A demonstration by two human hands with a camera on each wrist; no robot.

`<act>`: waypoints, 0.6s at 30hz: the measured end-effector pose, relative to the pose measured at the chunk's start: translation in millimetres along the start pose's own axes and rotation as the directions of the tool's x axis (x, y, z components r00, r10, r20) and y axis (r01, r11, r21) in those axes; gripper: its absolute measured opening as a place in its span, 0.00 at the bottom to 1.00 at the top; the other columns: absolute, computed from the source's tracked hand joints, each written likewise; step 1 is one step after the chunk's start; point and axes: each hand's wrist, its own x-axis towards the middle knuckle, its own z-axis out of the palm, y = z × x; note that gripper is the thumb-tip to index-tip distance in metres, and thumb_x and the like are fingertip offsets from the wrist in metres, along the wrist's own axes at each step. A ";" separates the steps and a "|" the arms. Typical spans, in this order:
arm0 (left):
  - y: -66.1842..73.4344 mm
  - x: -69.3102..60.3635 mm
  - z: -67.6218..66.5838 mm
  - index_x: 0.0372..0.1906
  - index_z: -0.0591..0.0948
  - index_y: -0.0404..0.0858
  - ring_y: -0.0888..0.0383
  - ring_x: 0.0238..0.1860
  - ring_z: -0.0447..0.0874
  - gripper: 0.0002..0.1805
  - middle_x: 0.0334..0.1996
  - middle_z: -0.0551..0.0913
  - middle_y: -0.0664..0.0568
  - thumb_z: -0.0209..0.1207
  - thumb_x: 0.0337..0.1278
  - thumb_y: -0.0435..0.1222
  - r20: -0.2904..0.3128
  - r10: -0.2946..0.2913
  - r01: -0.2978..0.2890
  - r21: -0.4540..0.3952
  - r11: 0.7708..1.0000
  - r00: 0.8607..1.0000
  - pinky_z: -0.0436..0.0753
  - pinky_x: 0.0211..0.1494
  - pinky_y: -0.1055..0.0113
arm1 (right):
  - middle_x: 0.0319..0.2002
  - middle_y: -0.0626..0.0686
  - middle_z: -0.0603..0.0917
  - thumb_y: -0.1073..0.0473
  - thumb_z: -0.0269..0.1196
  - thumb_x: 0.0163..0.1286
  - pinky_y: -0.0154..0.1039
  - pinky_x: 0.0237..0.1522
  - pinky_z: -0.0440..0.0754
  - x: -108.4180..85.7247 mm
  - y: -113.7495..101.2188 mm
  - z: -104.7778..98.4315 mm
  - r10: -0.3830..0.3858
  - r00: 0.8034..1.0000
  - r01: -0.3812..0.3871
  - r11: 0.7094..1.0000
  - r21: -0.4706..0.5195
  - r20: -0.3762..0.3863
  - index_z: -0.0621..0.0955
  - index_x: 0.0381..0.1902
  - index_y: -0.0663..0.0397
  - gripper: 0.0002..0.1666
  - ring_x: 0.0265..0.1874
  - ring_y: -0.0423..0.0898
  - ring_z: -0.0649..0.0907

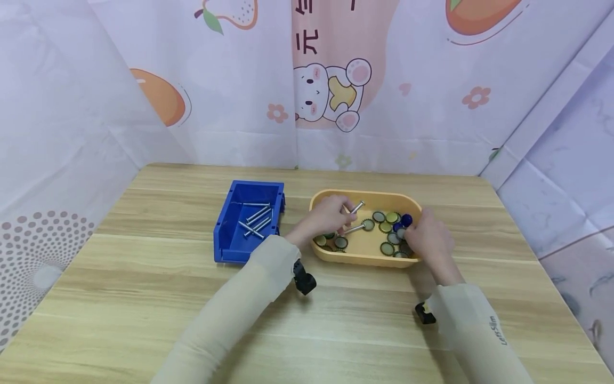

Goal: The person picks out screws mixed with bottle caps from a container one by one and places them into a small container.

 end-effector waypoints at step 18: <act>-3.4 -22.7 -38.5 0.45 0.78 0.38 0.42 0.33 0.88 0.08 0.31 0.85 0.47 0.60 0.67 0.37 -0.078 0.028 -0.042 -0.193 0.980 0.997 0.87 0.40 0.52 | 0.27 0.61 0.75 0.55 0.52 0.68 0.44 0.21 0.69 1.8 3.6 2.1 -0.006 1.000 0.006 1.000 0.000 -0.007 0.65 0.51 0.74 0.25 0.22 0.53 0.75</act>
